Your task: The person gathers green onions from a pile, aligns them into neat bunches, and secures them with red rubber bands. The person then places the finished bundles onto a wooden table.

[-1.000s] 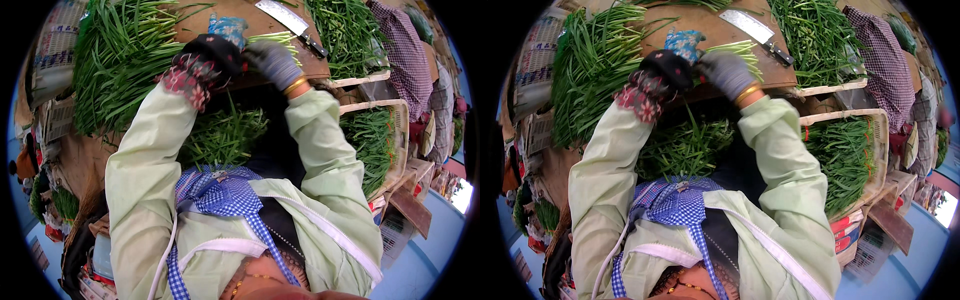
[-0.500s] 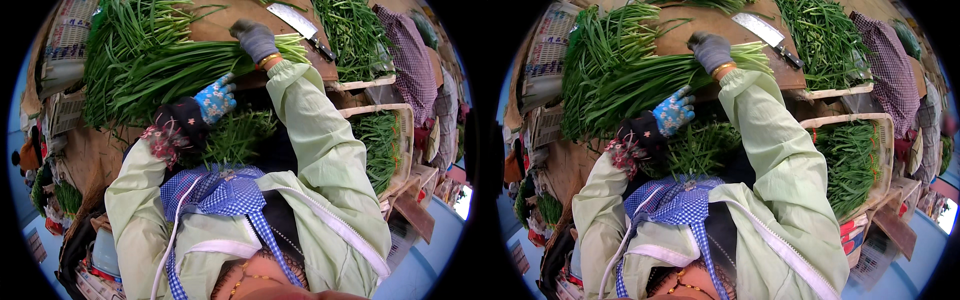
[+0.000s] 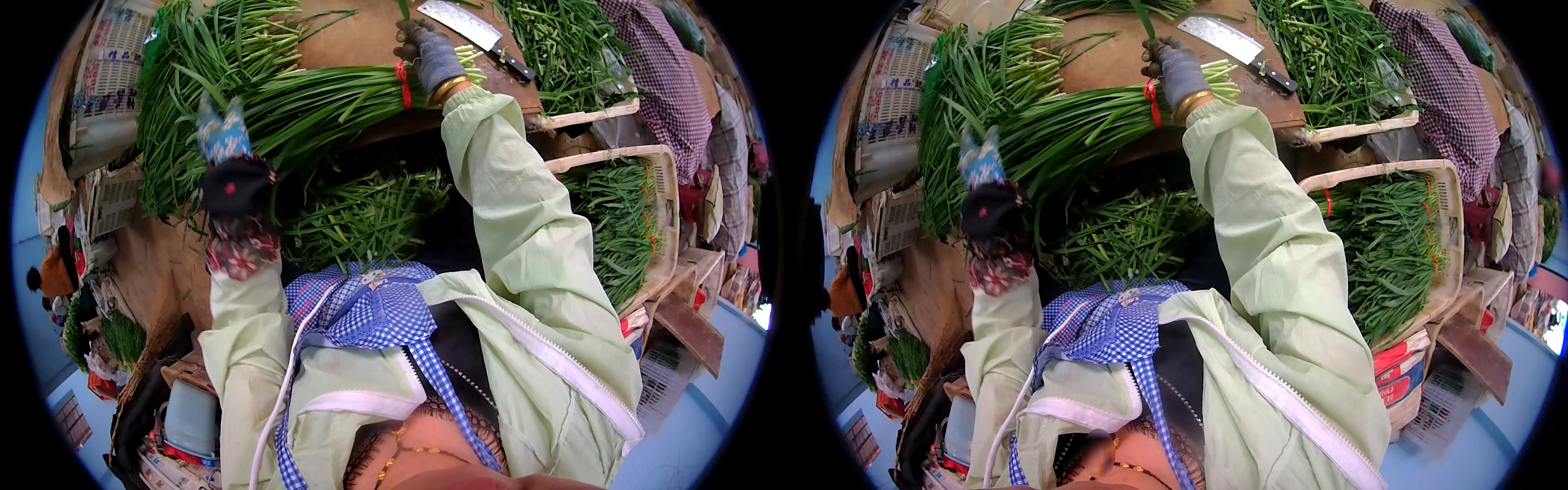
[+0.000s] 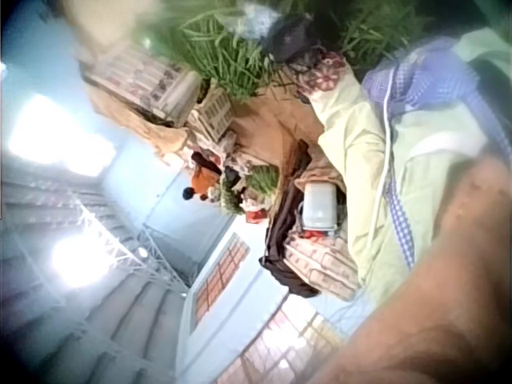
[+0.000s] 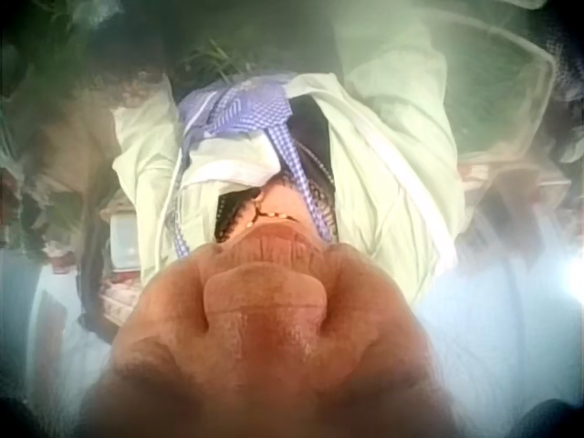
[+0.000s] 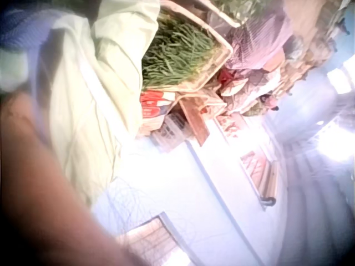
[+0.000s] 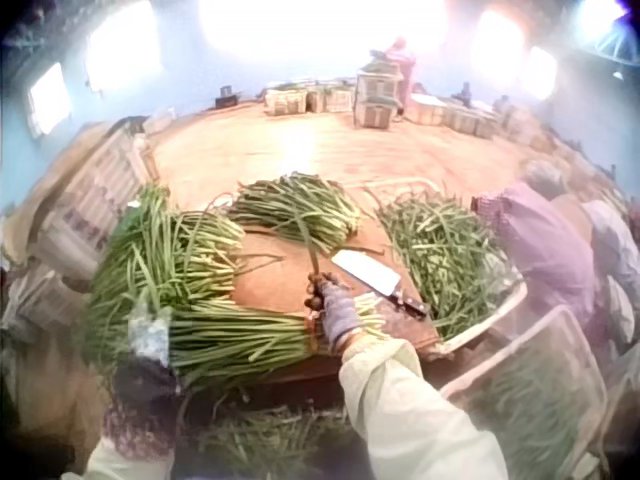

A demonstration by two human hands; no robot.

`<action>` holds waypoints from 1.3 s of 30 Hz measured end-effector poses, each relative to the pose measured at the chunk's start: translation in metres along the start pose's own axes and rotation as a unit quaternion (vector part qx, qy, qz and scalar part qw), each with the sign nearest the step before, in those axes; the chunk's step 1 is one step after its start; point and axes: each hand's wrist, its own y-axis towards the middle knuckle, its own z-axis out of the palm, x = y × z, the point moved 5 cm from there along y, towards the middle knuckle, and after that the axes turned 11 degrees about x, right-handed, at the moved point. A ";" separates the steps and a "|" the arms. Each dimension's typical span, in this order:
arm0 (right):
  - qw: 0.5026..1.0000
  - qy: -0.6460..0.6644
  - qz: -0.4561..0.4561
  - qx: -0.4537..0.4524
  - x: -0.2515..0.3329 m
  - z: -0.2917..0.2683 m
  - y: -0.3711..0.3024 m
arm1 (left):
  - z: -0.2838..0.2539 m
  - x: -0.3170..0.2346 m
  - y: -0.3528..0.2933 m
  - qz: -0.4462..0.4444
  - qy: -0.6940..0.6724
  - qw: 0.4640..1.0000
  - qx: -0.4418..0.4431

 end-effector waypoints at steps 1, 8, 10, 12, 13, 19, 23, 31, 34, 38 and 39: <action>1.000 0.020 -0.001 0.010 0.003 0.000 0.000 | -0.006 0.006 -0.006 0.036 -0.094 0.995 -0.005; 0.933 -0.282 -0.212 -0.070 0.150 -0.072 0.031 | 0.044 -0.054 -0.162 0.483 -0.050 0.801 0.350; 0.654 -0.702 -0.192 -0.204 0.221 -0.069 0.007 | 0.071 -0.064 -0.214 0.552 0.134 0.726 0.387; 0.398 -0.883 -0.058 -0.243 0.234 -0.074 -0.001 | 0.082 -0.075 -0.209 0.539 0.114 0.727 0.410; 0.349 -0.908 0.044 -0.228 0.219 -0.088 0.002 | 0.080 -0.091 -0.195 0.522 0.093 0.756 0.384; 0.501 -0.864 0.034 0.038 0.085 -0.122 -0.017 | 0.154 -0.180 -0.098 0.493 0.119 0.827 0.242; 0.478 -0.876 0.065 0.000 0.066 -0.128 0.000 | 0.228 -0.192 -0.068 0.419 0.295 0.762 0.395; 0.541 -0.838 0.059 -0.031 0.066 -0.127 -0.002 | 0.228 -0.204 -0.088 0.389 0.337 0.746 0.422; 0.637 -0.756 0.093 -0.118 0.082 -0.148 -0.013 | 0.232 -0.203 -0.064 0.333 0.257 0.793 0.441; 0.727 -0.660 0.024 -0.189 0.103 -0.137 -0.059 | 0.254 -0.184 -0.030 0.278 0.194 0.830 0.444; 0.739 -0.650 0.000 -0.179 0.101 -0.128 -0.071 | 0.290 -0.172 -0.023 0.337 0.007 0.795 0.504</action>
